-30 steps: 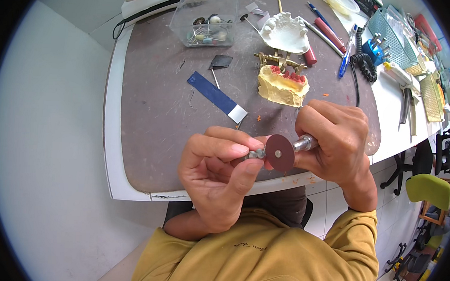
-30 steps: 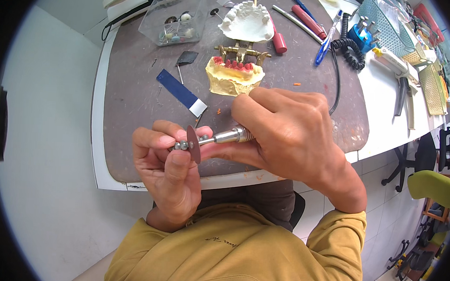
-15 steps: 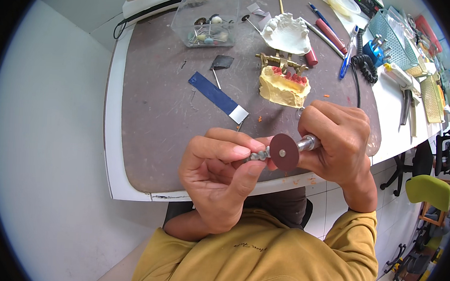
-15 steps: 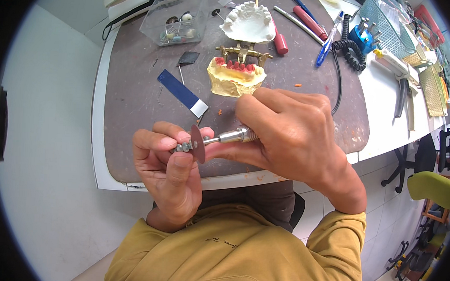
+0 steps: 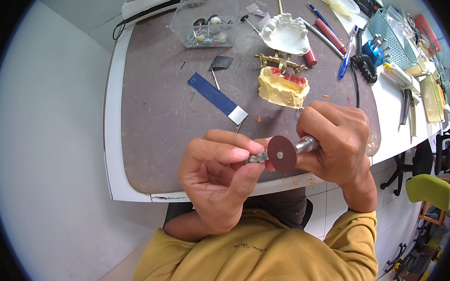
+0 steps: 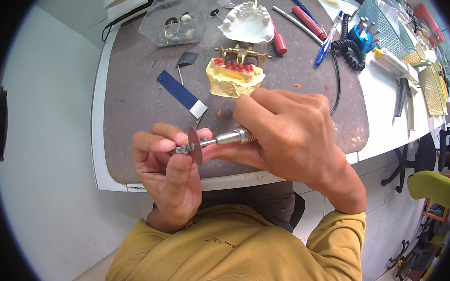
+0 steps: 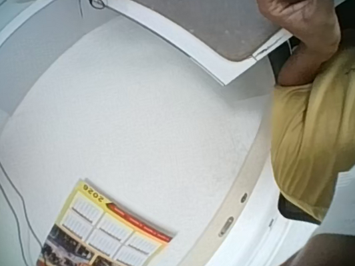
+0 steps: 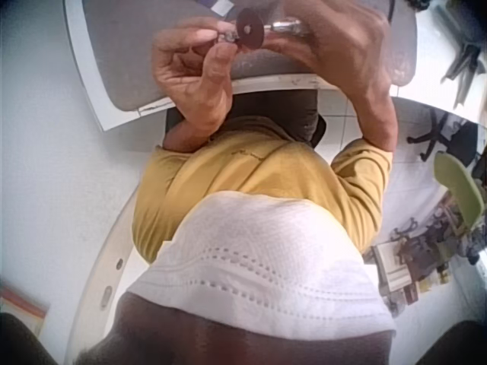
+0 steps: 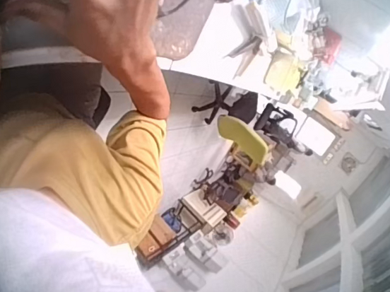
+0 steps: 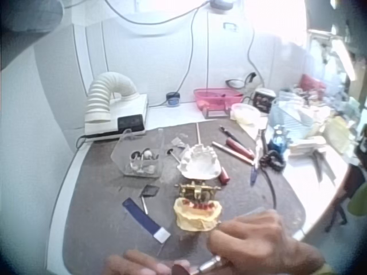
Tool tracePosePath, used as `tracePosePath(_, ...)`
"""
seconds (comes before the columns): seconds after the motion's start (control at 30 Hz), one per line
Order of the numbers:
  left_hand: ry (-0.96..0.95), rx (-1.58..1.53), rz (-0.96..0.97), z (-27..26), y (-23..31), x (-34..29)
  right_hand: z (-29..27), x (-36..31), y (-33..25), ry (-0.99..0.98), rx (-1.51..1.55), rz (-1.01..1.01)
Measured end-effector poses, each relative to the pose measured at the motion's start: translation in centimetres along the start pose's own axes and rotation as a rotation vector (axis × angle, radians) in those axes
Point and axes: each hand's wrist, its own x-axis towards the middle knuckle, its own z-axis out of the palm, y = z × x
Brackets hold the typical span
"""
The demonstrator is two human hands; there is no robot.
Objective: The person uses a rotary tool with a cutting disc to grind and shape a small metal dental framework. They hold the appliance with their left hand and operate the tool with their right, carefully smoothing the surface. Later, they switch to a different rotary attachment to continue refining the metal structure.
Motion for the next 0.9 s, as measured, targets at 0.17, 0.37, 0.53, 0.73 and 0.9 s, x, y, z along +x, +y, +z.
tracePosePath(0.17,0.002,-0.017,0.006,0.29,0.10,0.05,0.03,-0.05,0.13,0.005,0.005,-0.002)
tracePosePath(0.37,0.014,0.118,-0.062,0.36,0.54,-0.18,-0.03,0.01,0.12,0.003,0.007,-0.005)
tracePosePath(0.53,0.030,0.144,-0.055,0.52,0.72,-0.20,-0.09,-0.03,0.09,0.010,0.012,-0.015)
tracePosePath(0.73,0.047,0.117,0.004,0.50,0.34,-0.13,-0.17,0.01,-0.06,-0.011,0.013,-0.017)
tracePosePath(0.9,0.081,0.112,-0.007,0.65,0.40,-0.23,-0.02,-0.02,-0.04,-0.001,0.005,-0.027)
